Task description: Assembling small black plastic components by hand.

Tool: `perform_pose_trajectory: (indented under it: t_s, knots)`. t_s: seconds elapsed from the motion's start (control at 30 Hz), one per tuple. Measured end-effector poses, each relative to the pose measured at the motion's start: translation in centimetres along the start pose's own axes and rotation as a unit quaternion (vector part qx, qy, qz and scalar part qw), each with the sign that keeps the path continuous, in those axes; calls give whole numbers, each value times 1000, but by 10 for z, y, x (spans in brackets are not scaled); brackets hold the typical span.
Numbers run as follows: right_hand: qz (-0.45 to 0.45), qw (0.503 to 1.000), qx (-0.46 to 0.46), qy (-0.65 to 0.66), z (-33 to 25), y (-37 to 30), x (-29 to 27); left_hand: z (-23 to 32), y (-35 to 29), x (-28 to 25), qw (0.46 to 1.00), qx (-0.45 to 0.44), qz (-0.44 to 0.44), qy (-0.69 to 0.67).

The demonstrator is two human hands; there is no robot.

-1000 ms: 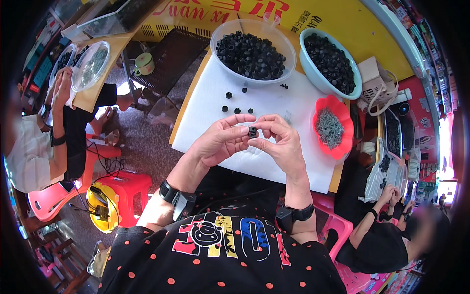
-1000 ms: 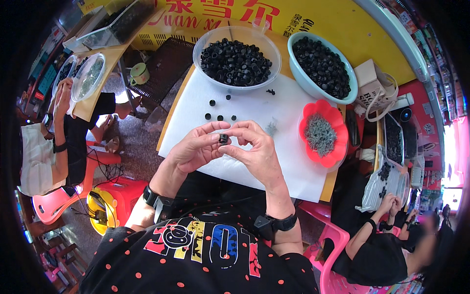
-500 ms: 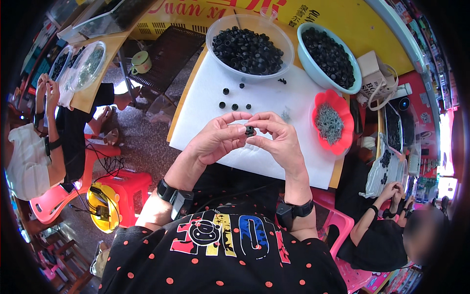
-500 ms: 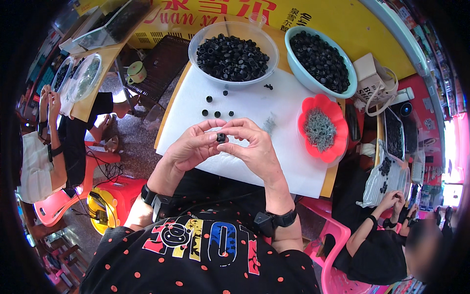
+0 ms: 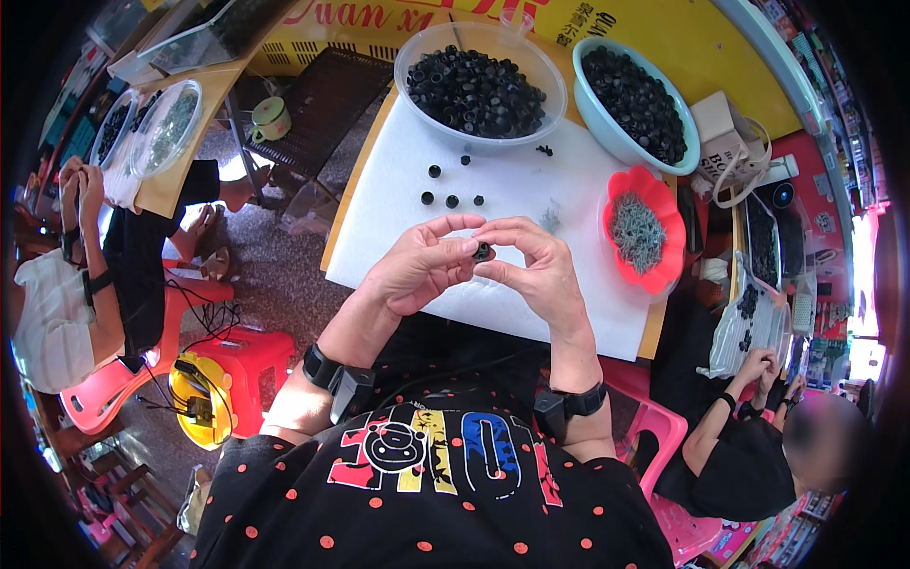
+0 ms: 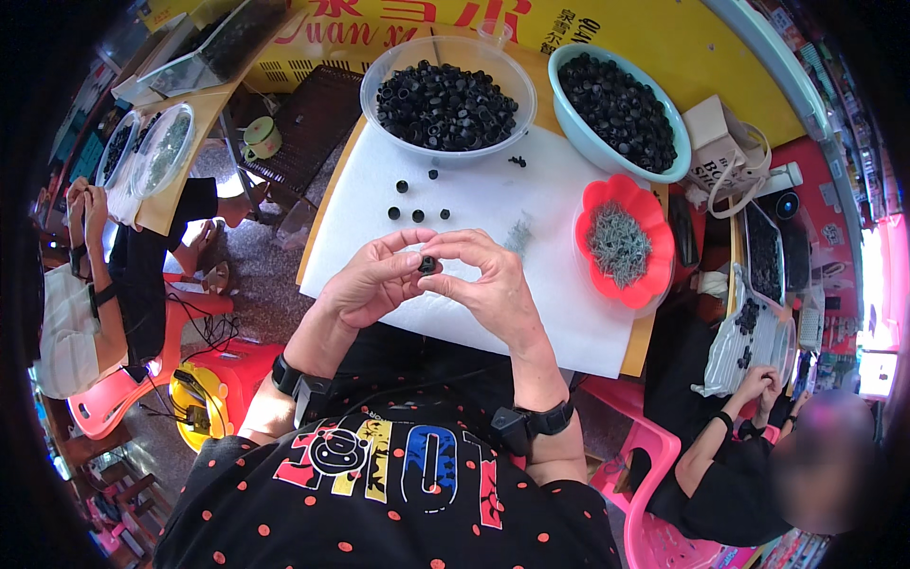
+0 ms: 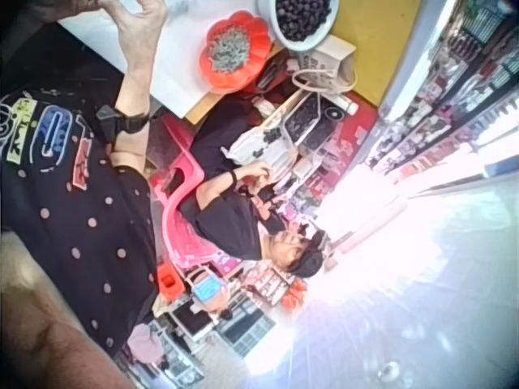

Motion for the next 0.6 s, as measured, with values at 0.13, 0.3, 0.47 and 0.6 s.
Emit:
perform_pose_trajectory:
  t_s: [0.13, 0.3, 0.47, 0.6]
  knots:
    - [13, 1000, -3, -8, 1, 0, -1, -2, 2, -2, 1000, 10, 6, 7]
    - [22, 1000, -11, -4, 2, 0, -1, -5, 5, -7, 1000, 11, 23, 10]
    - [1, 1000, -10, 8, 6, 0, 0, -7, 6, -9, 1000, 11, 5, -2]
    - [8, 1000, -5, -10, 2, -1, 1, -6, 4, -8, 1000, 12, 5, 4]
Point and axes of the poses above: each hand's wrist, its own y-axis towards the middle knuckle, its own x-axis out of the palm, z = x × y, the point moved 5 cm from there along y, towards the middle knuckle, and after that the axes turned 5 degrees about y, right-handed, at the moved point
